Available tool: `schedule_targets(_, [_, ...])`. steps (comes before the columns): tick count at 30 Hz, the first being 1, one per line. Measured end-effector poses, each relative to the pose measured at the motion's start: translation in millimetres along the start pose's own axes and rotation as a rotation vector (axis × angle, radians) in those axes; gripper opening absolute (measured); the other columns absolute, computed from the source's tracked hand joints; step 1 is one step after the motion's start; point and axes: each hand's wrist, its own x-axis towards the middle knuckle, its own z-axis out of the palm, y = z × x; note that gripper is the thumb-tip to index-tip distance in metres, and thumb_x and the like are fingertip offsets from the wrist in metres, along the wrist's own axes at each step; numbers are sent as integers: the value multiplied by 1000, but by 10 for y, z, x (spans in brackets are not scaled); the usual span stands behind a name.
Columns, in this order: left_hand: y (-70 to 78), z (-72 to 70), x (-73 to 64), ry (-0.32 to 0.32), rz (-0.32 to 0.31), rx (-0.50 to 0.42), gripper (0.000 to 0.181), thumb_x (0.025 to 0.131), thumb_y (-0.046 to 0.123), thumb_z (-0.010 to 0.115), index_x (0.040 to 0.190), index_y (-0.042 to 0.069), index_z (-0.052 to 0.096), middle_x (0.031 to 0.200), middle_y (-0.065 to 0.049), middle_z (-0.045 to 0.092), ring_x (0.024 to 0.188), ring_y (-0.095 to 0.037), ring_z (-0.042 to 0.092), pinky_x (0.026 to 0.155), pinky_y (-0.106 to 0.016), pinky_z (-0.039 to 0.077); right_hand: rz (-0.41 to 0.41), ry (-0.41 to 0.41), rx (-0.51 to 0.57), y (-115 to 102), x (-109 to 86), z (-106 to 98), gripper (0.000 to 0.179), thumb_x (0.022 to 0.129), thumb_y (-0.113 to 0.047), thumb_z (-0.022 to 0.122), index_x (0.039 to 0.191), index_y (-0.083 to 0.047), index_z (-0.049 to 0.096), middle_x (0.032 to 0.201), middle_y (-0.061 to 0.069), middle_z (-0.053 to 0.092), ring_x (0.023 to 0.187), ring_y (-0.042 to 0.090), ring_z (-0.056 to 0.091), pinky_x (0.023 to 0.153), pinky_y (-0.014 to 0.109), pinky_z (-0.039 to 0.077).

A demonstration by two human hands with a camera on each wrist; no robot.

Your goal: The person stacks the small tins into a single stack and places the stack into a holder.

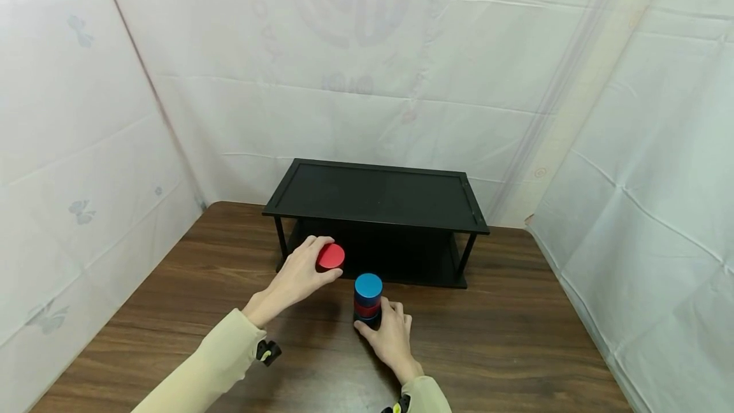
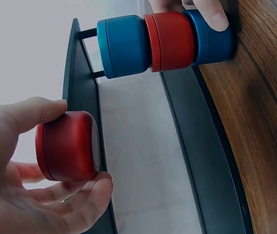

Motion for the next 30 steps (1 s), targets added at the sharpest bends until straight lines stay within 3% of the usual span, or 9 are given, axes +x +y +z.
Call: schedule_targets(30, [193,101,16,-36,43,-41,57,77,35,69,123,9,48,105,-5,53,81,-13,57,67,-25,50,5,-10,-2,10,15,-4,56,70,-42,73,113,-12,54,101,3,61,101,19,45,77,41,27])
